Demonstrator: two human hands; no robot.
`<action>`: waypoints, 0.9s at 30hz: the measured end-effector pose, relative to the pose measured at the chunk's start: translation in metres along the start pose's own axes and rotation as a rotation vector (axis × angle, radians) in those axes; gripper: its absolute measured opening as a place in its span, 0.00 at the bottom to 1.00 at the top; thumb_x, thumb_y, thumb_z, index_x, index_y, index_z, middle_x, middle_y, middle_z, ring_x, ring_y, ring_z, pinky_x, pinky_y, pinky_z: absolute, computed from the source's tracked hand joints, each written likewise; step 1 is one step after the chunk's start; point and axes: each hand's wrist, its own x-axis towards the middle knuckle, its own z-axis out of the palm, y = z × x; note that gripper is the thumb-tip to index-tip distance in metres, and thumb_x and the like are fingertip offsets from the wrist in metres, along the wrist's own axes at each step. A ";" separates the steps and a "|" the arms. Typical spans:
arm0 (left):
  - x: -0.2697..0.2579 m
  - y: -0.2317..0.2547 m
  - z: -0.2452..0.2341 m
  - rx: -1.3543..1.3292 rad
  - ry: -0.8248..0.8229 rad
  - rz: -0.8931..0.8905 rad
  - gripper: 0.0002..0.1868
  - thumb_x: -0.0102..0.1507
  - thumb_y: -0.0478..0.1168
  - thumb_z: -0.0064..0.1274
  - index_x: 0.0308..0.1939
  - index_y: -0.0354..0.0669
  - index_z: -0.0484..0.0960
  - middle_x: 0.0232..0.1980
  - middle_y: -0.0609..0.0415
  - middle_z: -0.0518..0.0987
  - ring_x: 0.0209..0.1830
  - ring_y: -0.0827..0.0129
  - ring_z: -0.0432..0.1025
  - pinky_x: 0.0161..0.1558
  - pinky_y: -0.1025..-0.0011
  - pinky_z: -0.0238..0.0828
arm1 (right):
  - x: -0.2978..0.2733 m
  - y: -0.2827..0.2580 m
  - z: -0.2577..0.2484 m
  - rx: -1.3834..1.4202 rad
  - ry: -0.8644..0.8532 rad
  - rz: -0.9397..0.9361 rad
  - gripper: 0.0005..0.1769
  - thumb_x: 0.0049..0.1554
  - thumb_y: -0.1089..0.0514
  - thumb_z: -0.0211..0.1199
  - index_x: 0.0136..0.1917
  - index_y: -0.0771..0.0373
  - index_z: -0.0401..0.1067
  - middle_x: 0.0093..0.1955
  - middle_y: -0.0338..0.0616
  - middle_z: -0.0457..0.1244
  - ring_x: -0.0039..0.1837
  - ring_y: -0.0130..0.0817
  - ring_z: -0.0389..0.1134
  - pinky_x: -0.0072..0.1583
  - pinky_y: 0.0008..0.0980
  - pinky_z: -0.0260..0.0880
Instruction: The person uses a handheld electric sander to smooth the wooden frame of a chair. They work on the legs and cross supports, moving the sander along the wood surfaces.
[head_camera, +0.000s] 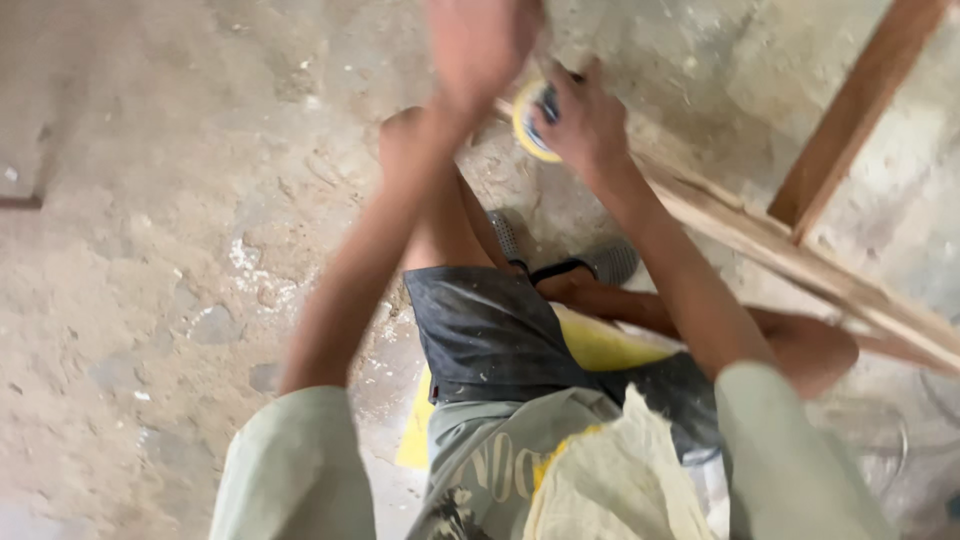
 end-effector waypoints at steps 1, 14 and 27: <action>-0.022 0.037 0.009 0.321 0.171 0.098 0.25 0.59 0.47 0.58 0.59 0.44 0.79 0.55 0.41 0.78 0.57 0.46 0.71 0.52 0.35 0.70 | -0.002 0.006 0.003 0.151 0.054 -0.079 0.39 0.63 0.40 0.68 0.79 0.57 0.58 0.68 0.61 0.54 0.53 0.47 0.67 0.49 0.39 0.71; -0.099 0.288 0.161 -0.623 -0.273 -0.298 0.13 0.51 0.52 0.61 0.36 0.55 0.87 0.69 0.54 0.71 0.75 0.50 0.62 0.68 0.50 0.63 | -0.191 0.183 -0.005 -0.533 -0.478 0.201 0.23 0.72 0.49 0.51 0.75 0.59 0.59 0.70 0.53 0.57 0.70 0.46 0.57 0.68 0.45 0.59; -0.085 0.240 0.154 -0.699 -0.326 -0.420 0.12 0.54 0.52 0.61 0.30 0.49 0.87 0.59 0.51 0.74 0.59 0.53 0.72 0.56 0.56 0.73 | -0.162 0.150 0.014 0.344 -0.165 0.350 0.21 0.71 0.51 0.47 0.73 0.63 0.57 0.69 0.51 0.57 0.71 0.39 0.59 0.71 0.38 0.60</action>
